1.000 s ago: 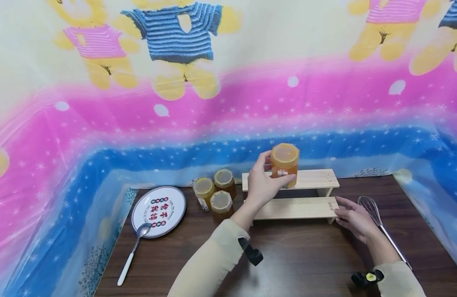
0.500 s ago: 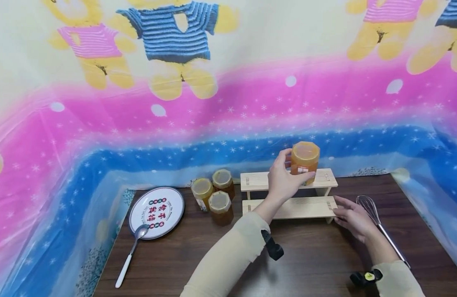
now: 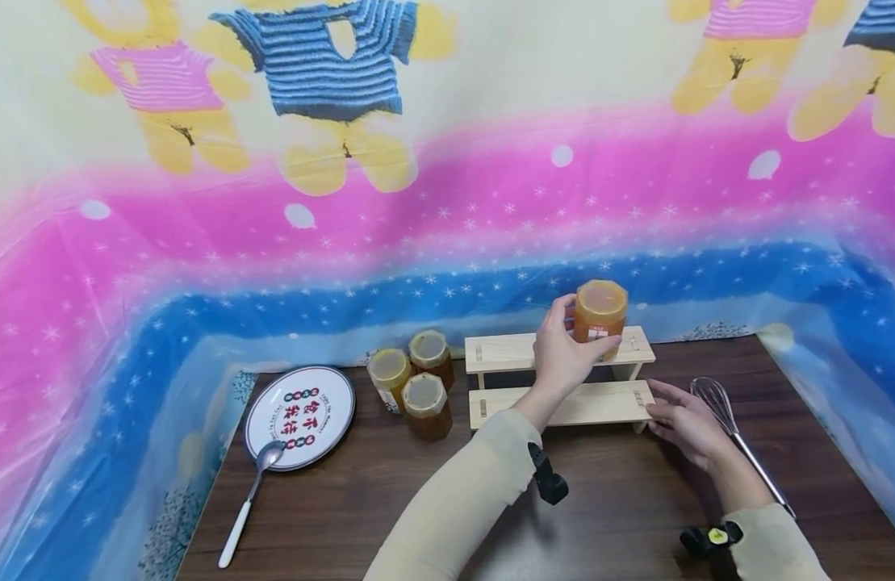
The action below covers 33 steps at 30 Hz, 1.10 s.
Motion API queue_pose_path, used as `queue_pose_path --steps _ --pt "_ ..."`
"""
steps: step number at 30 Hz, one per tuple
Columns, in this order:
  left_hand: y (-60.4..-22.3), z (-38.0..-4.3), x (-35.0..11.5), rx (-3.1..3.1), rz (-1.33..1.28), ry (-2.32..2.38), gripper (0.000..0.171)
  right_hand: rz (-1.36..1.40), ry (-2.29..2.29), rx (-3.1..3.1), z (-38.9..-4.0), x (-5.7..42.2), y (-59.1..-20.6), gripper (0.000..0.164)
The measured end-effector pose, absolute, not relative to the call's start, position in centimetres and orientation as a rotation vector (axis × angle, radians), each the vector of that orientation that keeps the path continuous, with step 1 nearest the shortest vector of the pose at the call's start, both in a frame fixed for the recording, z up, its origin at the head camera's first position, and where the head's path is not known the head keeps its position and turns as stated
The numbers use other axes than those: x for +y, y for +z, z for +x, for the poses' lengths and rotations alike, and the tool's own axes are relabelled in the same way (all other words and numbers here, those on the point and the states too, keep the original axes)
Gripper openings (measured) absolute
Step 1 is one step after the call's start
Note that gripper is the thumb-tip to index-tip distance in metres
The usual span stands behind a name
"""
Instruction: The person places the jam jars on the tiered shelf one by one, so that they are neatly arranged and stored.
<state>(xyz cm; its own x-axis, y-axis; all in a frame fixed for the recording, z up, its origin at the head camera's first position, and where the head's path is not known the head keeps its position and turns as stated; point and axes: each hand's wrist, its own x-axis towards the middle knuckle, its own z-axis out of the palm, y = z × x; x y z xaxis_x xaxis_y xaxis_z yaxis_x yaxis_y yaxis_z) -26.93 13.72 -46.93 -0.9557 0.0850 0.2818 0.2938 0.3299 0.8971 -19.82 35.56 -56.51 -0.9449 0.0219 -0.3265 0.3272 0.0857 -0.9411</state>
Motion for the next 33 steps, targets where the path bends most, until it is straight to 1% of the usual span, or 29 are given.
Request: queue_pose_path --steps 8,17,24,33 --pt "-47.1 -27.1 14.2 -2.416 -0.347 -1.670 0.080 0.348 -1.934 2.139 -19.8 35.5 -56.4 0.068" --pt "-47.2 -27.1 14.3 -2.465 -0.408 -1.628 0.081 0.332 -1.941 2.142 -19.8 35.5 -56.3 0.067" --pt "-47.4 -27.2 13.7 -2.445 -0.474 -1.749 0.095 0.331 -1.952 2.137 -19.8 35.6 -56.4 0.067" --pt "-47.0 -27.0 12.7 -2.424 -0.557 -1.858 0.093 0.322 -1.968 2.129 -19.7 35.7 -56.4 0.068"
